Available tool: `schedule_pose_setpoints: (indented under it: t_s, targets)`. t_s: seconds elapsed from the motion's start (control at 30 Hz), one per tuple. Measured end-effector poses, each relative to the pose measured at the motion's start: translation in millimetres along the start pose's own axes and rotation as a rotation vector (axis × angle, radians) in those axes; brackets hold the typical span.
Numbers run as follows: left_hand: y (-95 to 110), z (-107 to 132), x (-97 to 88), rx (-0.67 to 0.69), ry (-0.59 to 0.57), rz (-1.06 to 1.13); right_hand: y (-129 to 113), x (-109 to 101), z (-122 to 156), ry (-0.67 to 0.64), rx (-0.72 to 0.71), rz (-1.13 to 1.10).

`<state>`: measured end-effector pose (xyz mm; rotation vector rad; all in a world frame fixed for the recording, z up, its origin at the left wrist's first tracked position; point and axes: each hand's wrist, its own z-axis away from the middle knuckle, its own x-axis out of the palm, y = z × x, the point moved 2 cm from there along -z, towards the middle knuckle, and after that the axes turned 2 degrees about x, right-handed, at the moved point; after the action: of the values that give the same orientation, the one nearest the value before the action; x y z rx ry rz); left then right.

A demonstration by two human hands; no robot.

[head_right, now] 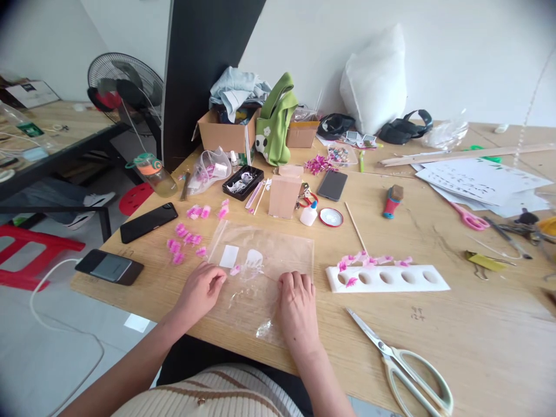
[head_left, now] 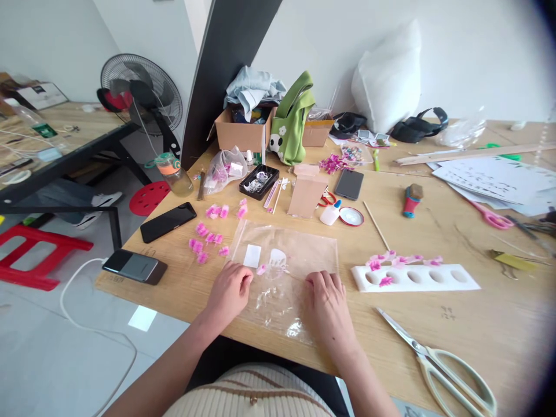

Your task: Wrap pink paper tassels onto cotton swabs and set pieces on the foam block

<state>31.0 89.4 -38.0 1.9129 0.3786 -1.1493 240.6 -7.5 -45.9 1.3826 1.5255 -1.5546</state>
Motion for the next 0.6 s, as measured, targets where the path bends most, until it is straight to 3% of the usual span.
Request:
schedule_pose_setpoints:
  t_s: [0.3,0.6]
  targets:
    - [2.3,-0.6,5.5,0.041,-0.064,-0.110,-6.7,-7.6,0.3,0.080,-0.049,-0.198]
    - [6.7,-1.2,3.0,0.072,-0.103,-0.179,-34.7,-2.1,2.7,0.005,-0.101,-0.281]
